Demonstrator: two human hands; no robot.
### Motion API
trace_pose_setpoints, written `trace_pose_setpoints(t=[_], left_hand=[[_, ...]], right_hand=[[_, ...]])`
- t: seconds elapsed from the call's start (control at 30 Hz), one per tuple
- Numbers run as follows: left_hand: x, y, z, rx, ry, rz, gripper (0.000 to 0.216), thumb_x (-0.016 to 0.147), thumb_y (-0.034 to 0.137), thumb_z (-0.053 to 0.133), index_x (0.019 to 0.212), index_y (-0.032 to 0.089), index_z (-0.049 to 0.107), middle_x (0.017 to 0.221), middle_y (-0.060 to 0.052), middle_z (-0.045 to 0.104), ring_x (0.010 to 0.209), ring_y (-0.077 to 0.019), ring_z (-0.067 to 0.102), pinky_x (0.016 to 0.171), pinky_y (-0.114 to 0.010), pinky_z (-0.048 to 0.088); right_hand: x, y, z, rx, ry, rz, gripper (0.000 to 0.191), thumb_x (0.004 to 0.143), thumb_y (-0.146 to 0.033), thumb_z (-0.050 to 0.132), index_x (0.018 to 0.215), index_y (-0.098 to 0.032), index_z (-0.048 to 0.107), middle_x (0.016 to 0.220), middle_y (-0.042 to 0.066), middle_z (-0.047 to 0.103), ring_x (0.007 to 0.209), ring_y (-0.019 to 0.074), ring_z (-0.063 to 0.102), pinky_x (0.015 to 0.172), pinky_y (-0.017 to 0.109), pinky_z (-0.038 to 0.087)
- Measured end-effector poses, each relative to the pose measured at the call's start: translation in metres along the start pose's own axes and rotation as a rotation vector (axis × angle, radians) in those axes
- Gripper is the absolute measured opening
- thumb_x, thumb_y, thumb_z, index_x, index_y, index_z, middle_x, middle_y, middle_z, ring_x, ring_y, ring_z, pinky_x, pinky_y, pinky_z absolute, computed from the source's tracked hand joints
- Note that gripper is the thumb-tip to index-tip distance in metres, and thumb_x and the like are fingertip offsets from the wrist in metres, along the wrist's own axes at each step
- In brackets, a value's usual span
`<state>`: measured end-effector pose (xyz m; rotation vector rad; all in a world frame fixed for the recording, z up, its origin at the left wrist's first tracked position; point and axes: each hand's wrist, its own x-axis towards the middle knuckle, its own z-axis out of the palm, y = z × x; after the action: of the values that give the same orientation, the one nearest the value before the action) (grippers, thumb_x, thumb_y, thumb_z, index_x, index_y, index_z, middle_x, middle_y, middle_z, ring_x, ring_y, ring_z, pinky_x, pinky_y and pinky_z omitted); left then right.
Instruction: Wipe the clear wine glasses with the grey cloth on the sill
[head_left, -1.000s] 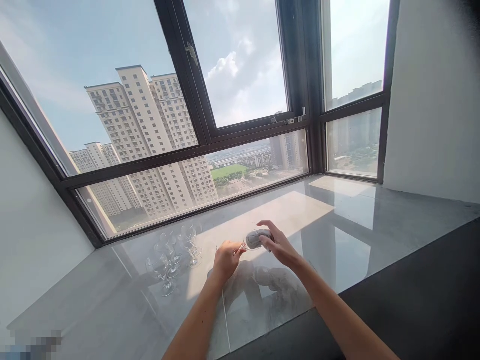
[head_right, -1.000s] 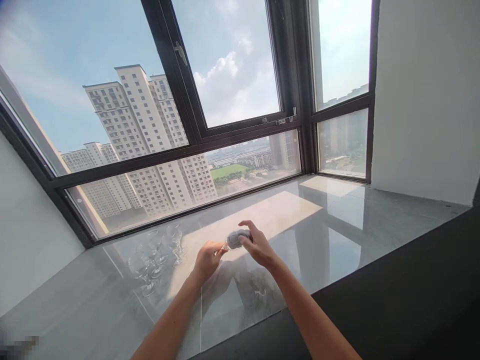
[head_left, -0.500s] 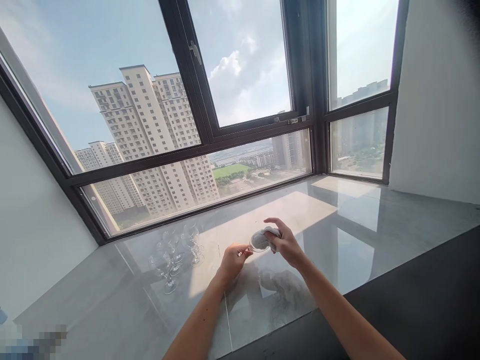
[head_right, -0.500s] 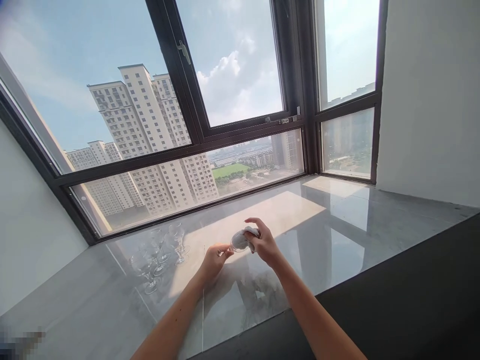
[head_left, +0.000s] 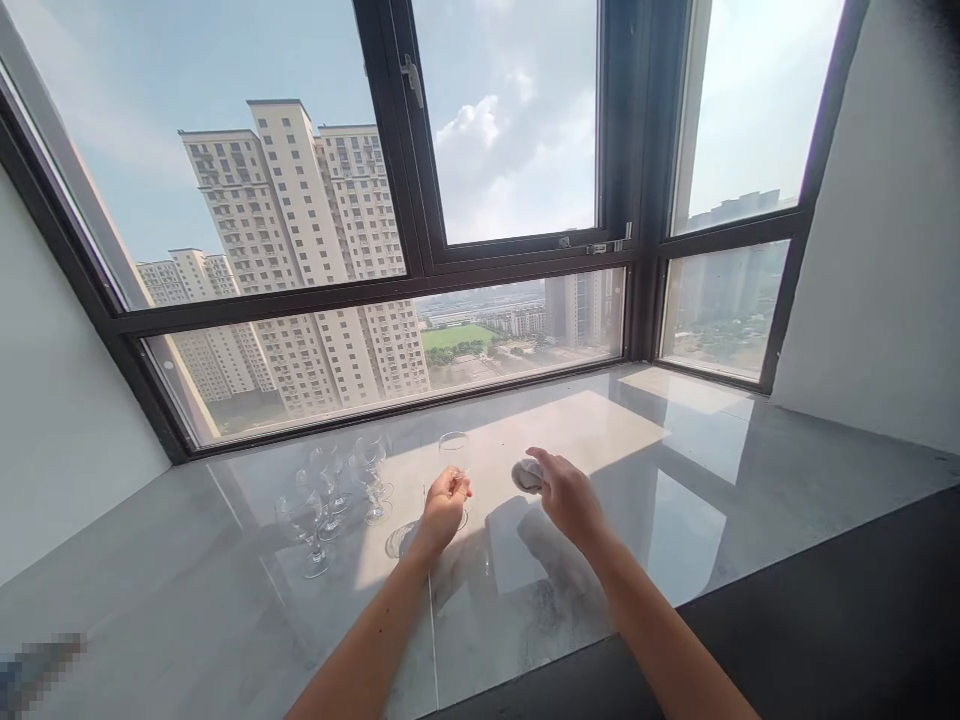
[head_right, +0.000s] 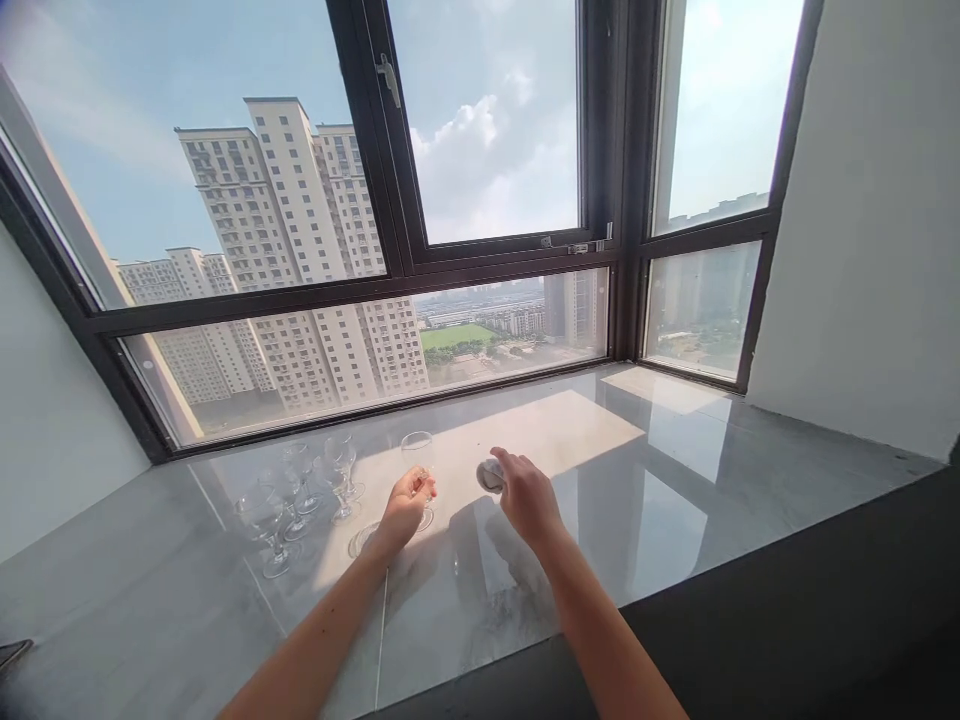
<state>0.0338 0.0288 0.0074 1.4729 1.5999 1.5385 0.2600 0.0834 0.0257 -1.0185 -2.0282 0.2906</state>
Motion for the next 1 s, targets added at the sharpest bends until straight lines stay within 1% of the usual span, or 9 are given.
trace_pose_setpoints(t=[0.1, 0.2, 0.3, 0.43, 0.63, 0.73, 0.83, 0.9, 1.0], left_hand=[[0.0, 0.0, 0.0, -0.031, 0.014, -0.017, 0.025, 0.08, 0.044, 0.06, 0.081, 0.019, 0.058, 0.072, -0.001, 0.062, 0.07, -0.0148, 0.057, 0.068, -0.026, 0.042], [0.001, -0.002, 0.001, -0.044, -0.007, -0.026, 0.024, 0.079, 0.043, 0.061, 0.078, 0.019, 0.06, 0.073, -0.002, 0.064, 0.071, -0.0152, 0.059, 0.067, -0.026, 0.042], [0.003, -0.009, 0.003, -0.048, -0.022, -0.054, 0.025, 0.077, 0.042, 0.063, 0.08, 0.018, 0.061, 0.076, -0.003, 0.067, 0.075, -0.0166, 0.062, 0.067, -0.026, 0.043], [0.011, -0.023, 0.007, -0.016, -0.012, -0.069, 0.026, 0.074, 0.042, 0.065, 0.083, 0.018, 0.063, 0.077, -0.004, 0.069, 0.078, -0.0187, 0.065, 0.068, -0.026, 0.044], [0.034, -0.033, 0.023, 0.111, 0.033, -0.057, 0.016, 0.077, 0.034, 0.06, 0.082, 0.019, 0.064, 0.081, -0.005, 0.072, 0.079, -0.0188, 0.067, 0.072, -0.029, 0.048], [0.055, -0.032, 0.044, 0.183, 0.023, -0.029, 0.01, 0.079, 0.024, 0.059, 0.083, 0.018, 0.065, 0.086, -0.006, 0.072, 0.081, -0.0172, 0.066, 0.075, -0.028, 0.048], [0.082, -0.029, 0.073, 0.235, 0.012, -0.023, 0.007, 0.08, 0.016, 0.058, 0.082, 0.018, 0.064, 0.089, -0.006, 0.072, 0.081, -0.0155, 0.066, 0.075, -0.026, 0.048], [0.098, -0.027, 0.093, 0.276, 0.001, -0.014, 0.009, 0.08, 0.011, 0.058, 0.08, 0.019, 0.062, 0.091, -0.006, 0.071, 0.083, -0.0149, 0.066, 0.075, -0.025, 0.048], [0.115, -0.025, 0.118, 0.345, -0.034, 0.022, 0.011, 0.078, 0.009, 0.061, 0.074, 0.019, 0.06, 0.09, -0.005, 0.07, 0.088, -0.0156, 0.065, 0.077, -0.025, 0.047]], right_hand=[[-0.006, -0.001, 0.002, -0.184, -0.332, -0.003, 0.049, 0.083, -0.009, 0.044, 0.13, -0.021, 0.054, 0.097, 0.008, 0.068, 0.098, 0.0229, 0.056, 0.069, 0.027, 0.037], [-0.01, -0.006, 0.004, -0.14, -0.413, -0.01, 0.054, 0.088, -0.03, 0.051, 0.141, -0.021, 0.043, 0.115, 0.01, 0.066, 0.112, 0.0258, 0.051, 0.078, 0.029, 0.038], [-0.012, -0.012, 0.006, -0.093, -0.404, 0.04, 0.056, 0.094, -0.043, 0.043, 0.144, -0.017, 0.037, 0.119, 0.012, 0.065, 0.115, 0.0276, 0.05, 0.084, 0.032, 0.038], [-0.011, -0.017, 0.01, -0.139, -0.342, 0.158, 0.048, 0.099, -0.035, 0.027, 0.142, -0.014, 0.037, 0.114, 0.015, 0.065, 0.112, 0.0287, 0.051, 0.084, 0.036, 0.036], [-0.008, -0.011, 0.017, -0.189, -0.256, 0.193, 0.047, 0.1, -0.029, 0.027, 0.145, -0.015, 0.033, 0.116, 0.015, 0.065, 0.111, 0.0279, 0.052, 0.086, 0.038, 0.034], [-0.006, -0.008, 0.016, -0.164, -0.297, 0.199, 0.051, 0.094, -0.016, 0.033, 0.145, -0.014, 0.032, 0.103, 0.012, 0.068, 0.102, 0.0253, 0.056, 0.079, 0.033, 0.034], [-0.006, -0.007, 0.012, -0.188, -0.258, 0.226, 0.061, 0.083, -0.004, 0.039, 0.143, -0.014, 0.037, 0.092, 0.01, 0.067, 0.096, 0.0234, 0.057, 0.078, 0.031, 0.032], [-0.006, -0.006, 0.009, -0.207, -0.233, 0.231, 0.067, 0.076, -0.002, 0.043, 0.142, -0.014, 0.038, 0.088, 0.009, 0.066, 0.095, 0.0238, 0.057, 0.077, 0.031, 0.032], [-0.006, -0.003, 0.007, -0.197, -0.197, 0.273, 0.073, 0.075, -0.006, 0.045, 0.146, -0.01, 0.028, 0.088, 0.009, 0.066, 0.092, 0.0252, 0.056, 0.072, 0.03, 0.033]])
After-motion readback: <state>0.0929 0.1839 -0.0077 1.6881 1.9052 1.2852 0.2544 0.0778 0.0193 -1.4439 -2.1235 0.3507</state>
